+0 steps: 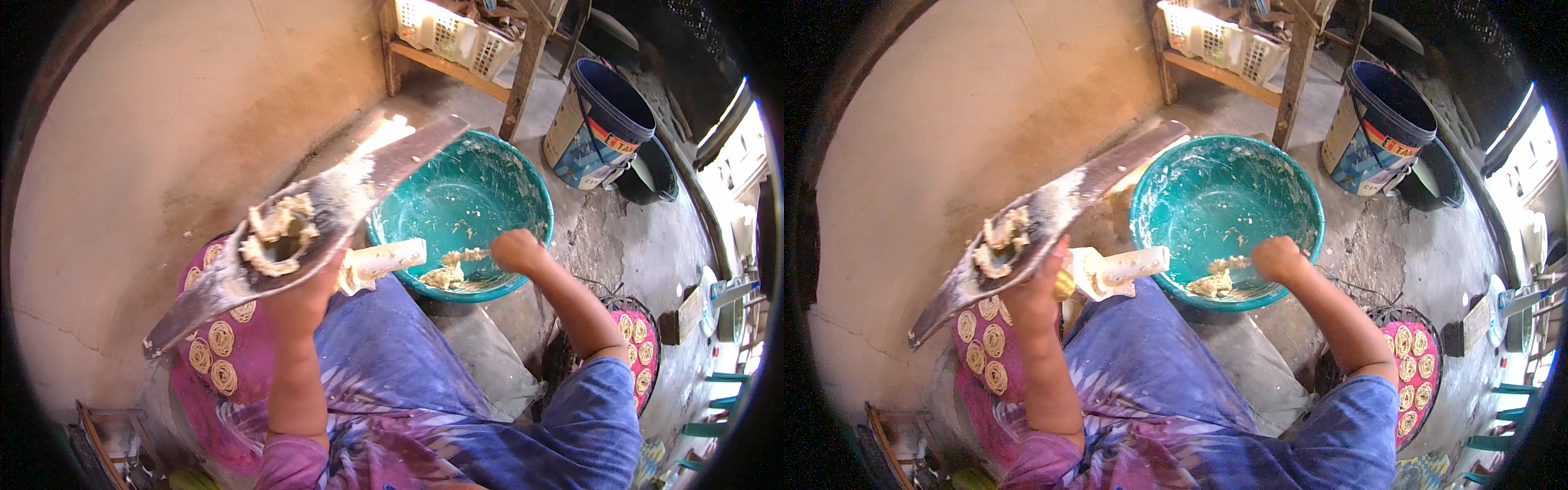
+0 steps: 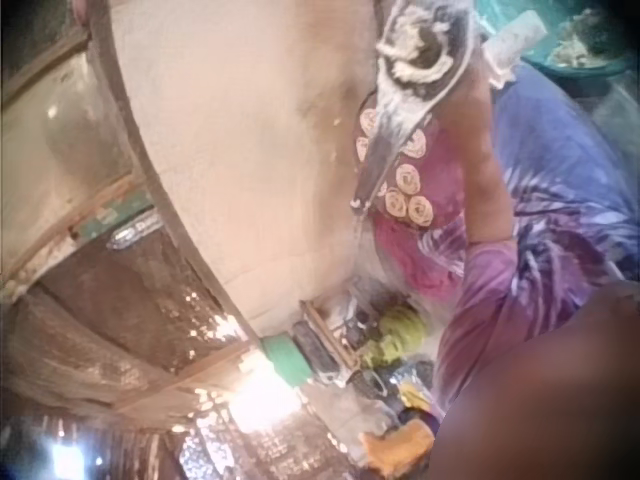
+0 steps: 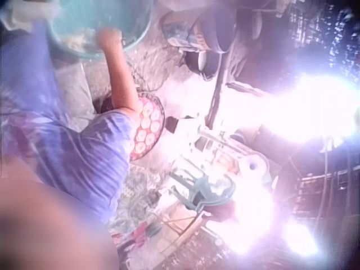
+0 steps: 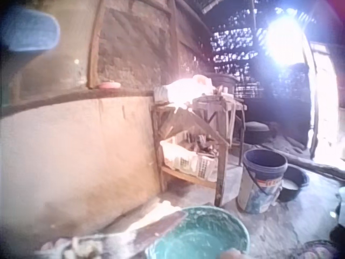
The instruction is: The person sits on the floor and uses a manual noodle press to extrude dough into spiral-shaped noodles onto a pink mat. They repeatedly scoop dough from a green basin, load it into the press, and squeeze the handle to form noodles, then place the finished mat aside and replace it with a new one.
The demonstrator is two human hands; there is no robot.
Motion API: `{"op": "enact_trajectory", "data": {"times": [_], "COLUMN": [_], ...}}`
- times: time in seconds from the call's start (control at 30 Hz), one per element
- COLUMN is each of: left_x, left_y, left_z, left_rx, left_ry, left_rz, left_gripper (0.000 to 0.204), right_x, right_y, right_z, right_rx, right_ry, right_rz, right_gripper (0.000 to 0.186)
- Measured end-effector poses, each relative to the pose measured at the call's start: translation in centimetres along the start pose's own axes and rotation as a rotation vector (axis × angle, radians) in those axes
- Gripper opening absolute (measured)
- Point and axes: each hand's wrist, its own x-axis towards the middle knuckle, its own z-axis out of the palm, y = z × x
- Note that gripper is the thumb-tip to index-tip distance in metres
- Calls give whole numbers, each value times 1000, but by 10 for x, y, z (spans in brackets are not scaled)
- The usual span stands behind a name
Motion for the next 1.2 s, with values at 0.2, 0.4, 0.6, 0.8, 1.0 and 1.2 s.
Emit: {"op": "enact_trajectory", "data": {"times": [0.2, 0.4, 0.6, 0.8, 1.0, 1.2], "left_x": [-1, -3, -9, -18, -14, -16], "left_y": [-18, -28, -39, -40, -33, -26], "left_z": [1, 4, 1, -9, 1, 1], "left_rx": [-243, -164, -35, 424, 63, -221], "left_ry": [145, 285, 311, 10, 181, 184], "left_rz": [-95, -89, -41, 156, -17, -89], "left_gripper": [33, 29, 32, 34, 28, 34], "right_x": [3, 31, 20, -21, 16, 15], "right_y": [27, 9, -24, -16, -24, -40], "right_z": [1, 32, 17, -12, 14, 44], "right_rx": [121, 351, 387, 337, -83, -8], "right_ry": [-59, -167, -163, -28, 208, 300], "right_rz": [3, -116, -151, -166, -54, -120], "right_gripper": [25, 27, 28, 27, 33, 18]}}
